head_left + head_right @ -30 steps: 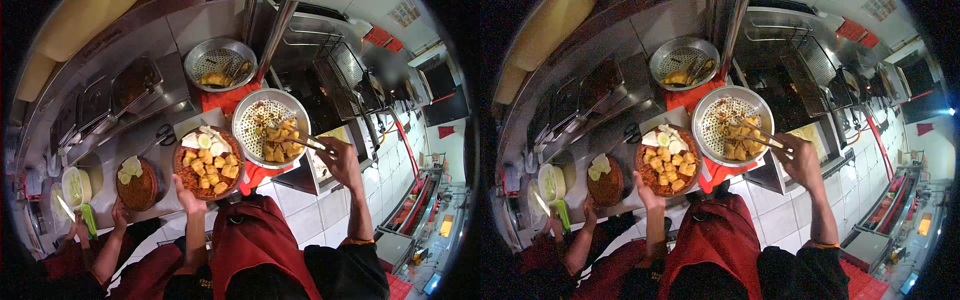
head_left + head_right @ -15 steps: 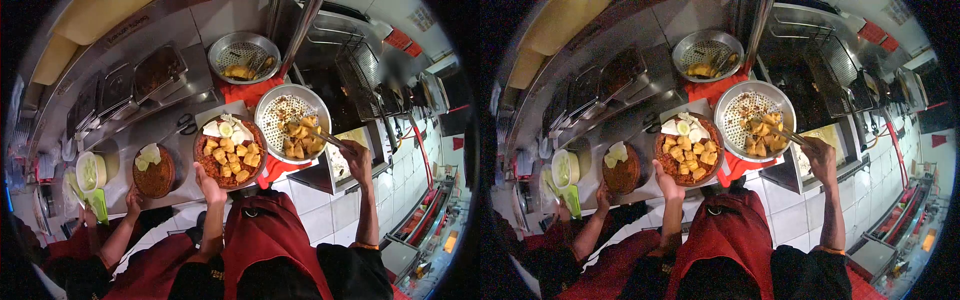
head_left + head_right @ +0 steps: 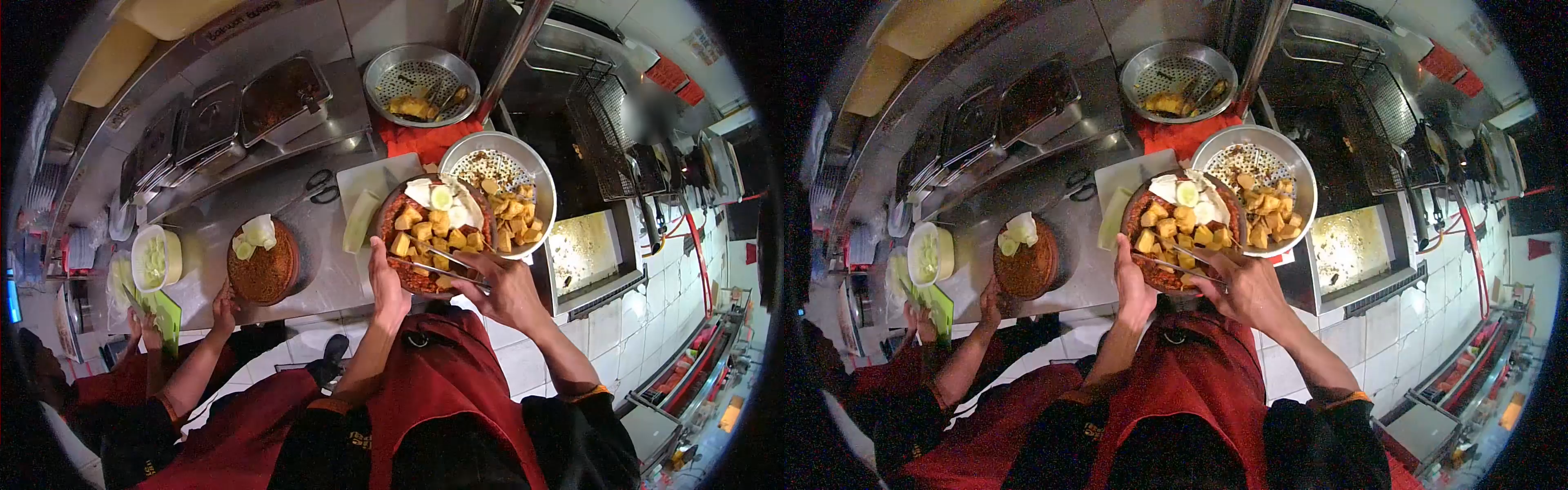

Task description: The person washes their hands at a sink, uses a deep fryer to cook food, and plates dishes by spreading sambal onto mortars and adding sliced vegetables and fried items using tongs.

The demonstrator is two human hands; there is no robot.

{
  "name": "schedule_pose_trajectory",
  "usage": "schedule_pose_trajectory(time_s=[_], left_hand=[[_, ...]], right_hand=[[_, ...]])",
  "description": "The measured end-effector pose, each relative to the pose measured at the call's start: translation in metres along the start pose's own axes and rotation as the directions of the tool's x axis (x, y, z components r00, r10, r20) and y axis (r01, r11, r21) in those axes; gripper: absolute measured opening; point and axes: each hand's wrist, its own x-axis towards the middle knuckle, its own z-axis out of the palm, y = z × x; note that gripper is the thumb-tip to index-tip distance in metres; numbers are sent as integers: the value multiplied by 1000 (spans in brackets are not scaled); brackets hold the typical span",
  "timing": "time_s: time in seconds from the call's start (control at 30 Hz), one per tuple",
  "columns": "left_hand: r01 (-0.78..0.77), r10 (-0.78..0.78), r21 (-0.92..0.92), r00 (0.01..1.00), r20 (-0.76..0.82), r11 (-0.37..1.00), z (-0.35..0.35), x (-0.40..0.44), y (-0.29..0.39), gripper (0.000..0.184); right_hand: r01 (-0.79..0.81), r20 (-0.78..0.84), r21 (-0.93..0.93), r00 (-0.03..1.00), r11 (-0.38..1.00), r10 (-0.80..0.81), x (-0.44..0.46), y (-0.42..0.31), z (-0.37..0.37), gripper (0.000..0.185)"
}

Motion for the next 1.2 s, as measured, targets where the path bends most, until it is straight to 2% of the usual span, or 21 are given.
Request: schedule_pose_trajectory(time_s=[0.07, 0.13, 0.17, 0.2, 0.23, 0.3, 0.37, 0.43, 0.47, 0.5, 0.67, 0.77, 0.8, 0.9, 0.93, 1.03, 1.1, 1.13, 1.2], left_hand=[[20, -19, -12, 998, 60, 1000, -4, 1, 0, 58], [45, -44, -25, 999, 29, 999, -6, 2, 3, 59], [58, -58, -30, 998, 14, 998, -6, 2, 5, 60], [86, -88, -45, 996, -23, 995, -6, -1, 8, 61], [54, -54, -42, 998, 13, 998, -13, 2, 6, 63], [59, -61, -21, 992, -106, 998, -8, -5, 16, 64], [42, -41, -70, 999, 20, 997, -21, -1, 21, 64], [1, 2, -61, 999, 44, 998, -37, 9, 22, 64], [-6, 8, -54, 999, 43, 999, -37, 9, 23, 63], [-18, 20, -46, 999, 39, 999, -37, 8, 24, 62], [-76, 76, 7, 996, -38, 997, -32, 3, 22, 61], [-44, 48, 40, 994, -101, 998, -24, -1, 20, 60], [-63, 64, 14, 997, -46, 998, -26, -1, 17, 60], [-47, 49, 18, 994, -101, 999, -15, -6, 19, 59], [-65, 66, 16, 994, -88, 998, -19, -3, 15, 60], [-67, 69, 17, 990, -120, 998, -7, 0, 13, 59], [-71, 71, 4, 991, -110, 997, -8, 9, 8, 58], [-73, 72, -2, 992, -103, 997, -5, 9, 9, 58], [-69, 67, -21, 993, -95, 997, -8, 12, 9, 58]], right_hand=[[-136, 20, 237, 991, 962, 135, -5, 5, -2, 36], [-290, 71, 442, 955, 849, 289, -14, 8, -16, 37], [-337, 85, 510, 935, 792, 343, -22, 20, -19, 33], [-411, 92, 500, 900, 762, 426, -26, 23, -35, 31], [-483, 90, 487, 857, 728, 507, -30, 26, -53, 30], [-421, -140, 399, 850, 815, 508, -44, 58, -66, 29], [-494, -227, 299, 794, 816, 564, -51, 81, -76, 27], [-487, -229, 20, 848, 873, 478, -49, 112, -76, 26], [-434, -260, 36, 865, 900, 428, -39, 116, -74, 25], [-420, -254, -90, 886, 903, 387, -31, 128, -70, 25], [-338, -153, -194, 938, 921, 312, 13, 130, -66, 26], [-293, -32, -392, 951, 872, 306, 44, 147, -47, 25], [-317, -77, -379, 947, 869, 312, 46, 150, -41, 25], [-322, -46, -70, 947, 944, 319, 42, 137, -68, 24], [-241, -110, 137, 960, 961, 257, 34, 137, -70, 28], [-219, 42, 383, 975, 897, 220, 15, 63, -68, 28], [-181, 127, 262, 980, 948, 152, 11, 44, -43, 28], [-272, 158, 342, 960, 899, 231, 12, 32, -49, 28], [-334, 53, 296, 941, 895, 334, -5, 50, -66, 29]])
